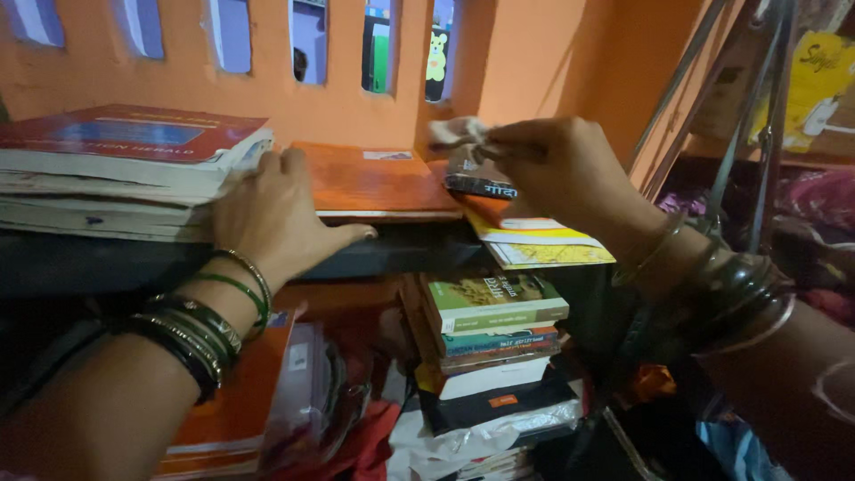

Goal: The person wipes the covers and spine of several notebooks and a book with a cloth by hand before placing them into a red bag.

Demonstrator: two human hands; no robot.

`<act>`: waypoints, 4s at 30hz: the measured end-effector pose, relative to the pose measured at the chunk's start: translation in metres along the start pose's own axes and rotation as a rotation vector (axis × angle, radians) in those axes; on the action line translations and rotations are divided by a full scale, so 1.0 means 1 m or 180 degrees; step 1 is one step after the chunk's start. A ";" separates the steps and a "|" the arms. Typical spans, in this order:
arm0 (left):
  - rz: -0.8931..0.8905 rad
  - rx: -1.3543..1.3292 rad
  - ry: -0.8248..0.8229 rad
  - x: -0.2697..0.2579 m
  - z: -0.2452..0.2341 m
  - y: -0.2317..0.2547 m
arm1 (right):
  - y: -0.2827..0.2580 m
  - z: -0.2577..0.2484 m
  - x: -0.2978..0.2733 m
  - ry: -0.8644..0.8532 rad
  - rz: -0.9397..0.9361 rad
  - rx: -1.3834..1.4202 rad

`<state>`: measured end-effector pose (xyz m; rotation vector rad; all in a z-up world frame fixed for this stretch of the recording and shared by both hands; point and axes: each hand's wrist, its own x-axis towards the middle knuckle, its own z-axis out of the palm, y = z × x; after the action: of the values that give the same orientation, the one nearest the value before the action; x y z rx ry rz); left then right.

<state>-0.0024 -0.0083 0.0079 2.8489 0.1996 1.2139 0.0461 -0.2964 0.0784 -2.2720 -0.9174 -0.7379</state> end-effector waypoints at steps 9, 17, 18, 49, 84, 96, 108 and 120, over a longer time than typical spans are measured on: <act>0.1091 0.0095 -0.0851 0.035 -0.004 0.027 | 0.077 0.044 -0.009 0.0331 -0.0923 -0.0898; 0.0864 -0.0146 -0.0268 0.068 -0.038 0.024 | 0.089 0.051 -0.011 0.0527 -0.1859 -0.1698; 0.0797 -0.0091 -0.0168 0.079 -0.044 0.021 | 0.089 0.052 -0.011 0.0539 -0.1873 -0.1690; -0.2542 -0.7433 0.0277 0.007 0.055 0.016 | -0.006 0.018 0.049 0.0186 0.0714 0.1639; -0.2154 -0.6966 0.0432 -0.013 0.014 0.035 | 0.080 0.233 0.212 -0.1629 0.0181 -0.1397; -0.2043 -0.7140 0.0489 -0.005 0.034 0.033 | 0.087 0.197 0.160 -0.1760 -0.2245 -0.2100; -0.2780 -0.6623 0.0016 0.004 0.024 0.022 | -0.007 0.121 0.040 -0.0352 -0.3319 -0.1024; -0.1650 -0.5223 -0.0557 -0.015 -0.090 -0.037 | 0.027 0.118 0.043 -0.0439 -0.1168 -0.0039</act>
<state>-0.0816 0.0250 0.0560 1.2953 -0.0711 0.4885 0.1246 -0.2142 0.0182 -2.2114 -1.4231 -0.7456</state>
